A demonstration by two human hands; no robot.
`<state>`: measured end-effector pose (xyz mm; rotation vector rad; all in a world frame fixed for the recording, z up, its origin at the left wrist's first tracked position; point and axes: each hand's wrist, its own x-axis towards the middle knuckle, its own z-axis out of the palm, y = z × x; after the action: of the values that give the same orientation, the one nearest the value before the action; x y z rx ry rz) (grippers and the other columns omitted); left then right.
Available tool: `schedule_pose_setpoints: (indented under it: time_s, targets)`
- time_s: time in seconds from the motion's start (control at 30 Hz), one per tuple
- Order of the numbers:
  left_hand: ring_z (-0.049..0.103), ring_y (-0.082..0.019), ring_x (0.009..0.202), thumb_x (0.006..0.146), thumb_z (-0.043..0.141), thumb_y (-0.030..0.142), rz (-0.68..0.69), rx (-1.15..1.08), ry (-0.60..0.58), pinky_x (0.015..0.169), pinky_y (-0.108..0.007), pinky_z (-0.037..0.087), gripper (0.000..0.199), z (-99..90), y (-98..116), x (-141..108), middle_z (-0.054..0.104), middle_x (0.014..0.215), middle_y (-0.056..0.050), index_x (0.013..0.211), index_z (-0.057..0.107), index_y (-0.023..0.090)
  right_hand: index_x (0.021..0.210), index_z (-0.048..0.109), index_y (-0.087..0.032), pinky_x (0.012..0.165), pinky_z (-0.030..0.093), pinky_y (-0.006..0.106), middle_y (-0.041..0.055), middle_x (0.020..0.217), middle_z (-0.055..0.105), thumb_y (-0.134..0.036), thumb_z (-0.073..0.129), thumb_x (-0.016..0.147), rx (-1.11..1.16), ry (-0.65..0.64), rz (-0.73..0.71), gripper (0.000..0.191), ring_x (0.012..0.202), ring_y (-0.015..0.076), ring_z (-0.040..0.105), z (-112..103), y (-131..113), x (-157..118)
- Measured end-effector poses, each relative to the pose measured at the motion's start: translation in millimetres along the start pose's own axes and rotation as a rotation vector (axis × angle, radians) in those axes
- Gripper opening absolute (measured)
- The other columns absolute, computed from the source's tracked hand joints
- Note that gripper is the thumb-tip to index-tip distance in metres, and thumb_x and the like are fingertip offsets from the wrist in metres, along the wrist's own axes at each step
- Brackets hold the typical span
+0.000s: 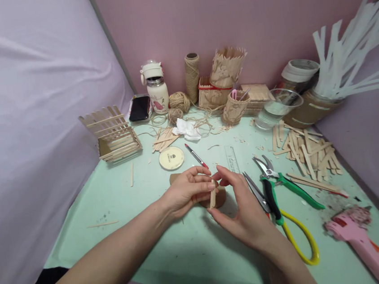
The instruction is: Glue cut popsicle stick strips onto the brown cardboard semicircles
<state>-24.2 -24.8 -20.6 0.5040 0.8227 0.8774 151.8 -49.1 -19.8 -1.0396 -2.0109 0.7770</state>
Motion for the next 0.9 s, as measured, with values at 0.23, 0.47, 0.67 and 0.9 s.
schedule_pose_setpoints:
  time_s: [0.23,0.47,0.67,0.9]
  targets:
    - [0.067,-0.012,0.069,0.058,0.090,0.020,0.034,0.038,0.048,0.068,-0.023,0.052,0.041,1.9,5.9,-0.1,0.069,0.078,-0.001,0.090,0.064,0.015,0.147,0.027,-0.028,0.103,0.044,0.051,0.0127,0.139,0.046,-0.023,0.070,0.080,-0.052,0.021,0.003,0.079,0.127,0.0297,0.047,1.0,1.0,0.7]
    - [0.065,-0.013,0.075,0.061,0.088,0.021,0.256,0.171,0.087,0.072,-0.024,0.051,0.033,2.0,5.7,0.4,0.071,0.080,-0.003,0.089,0.071,0.015,0.117,0.056,-0.022,0.090,0.051,0.044,0.0106,0.117,0.064,-0.036,0.064,0.086,0.086,0.123,0.308,0.036,0.103,0.0252,0.061,0.0,4.7,2.0]
    - [0.066,-0.015,0.075,0.061,0.087,0.023,0.370,0.244,0.102,0.077,-0.028,0.052,0.027,4.3,3.3,-0.9,0.072,0.078,-0.004,0.084,0.075,0.016,0.092,0.065,-0.020,0.074,0.051,0.033,0.0049,0.089,0.071,-0.044,0.057,0.089,0.359,0.012,0.463,0.025,0.080,0.0196,0.064,-1.3,2.4,6.8]
    - [0.066,-0.016,0.074,0.058,0.089,0.023,0.315,0.140,0.125,0.076,-0.030,0.051,0.030,6.4,2.2,-1.0,0.072,0.078,-0.004,0.085,0.078,0.016,0.078,0.064,-0.019,0.069,0.047,0.029,0.0012,0.075,0.066,-0.046,0.057,0.088,0.518,-0.101,0.494,0.029,0.072,0.0161,0.058,-1.9,-2.8,9.6]
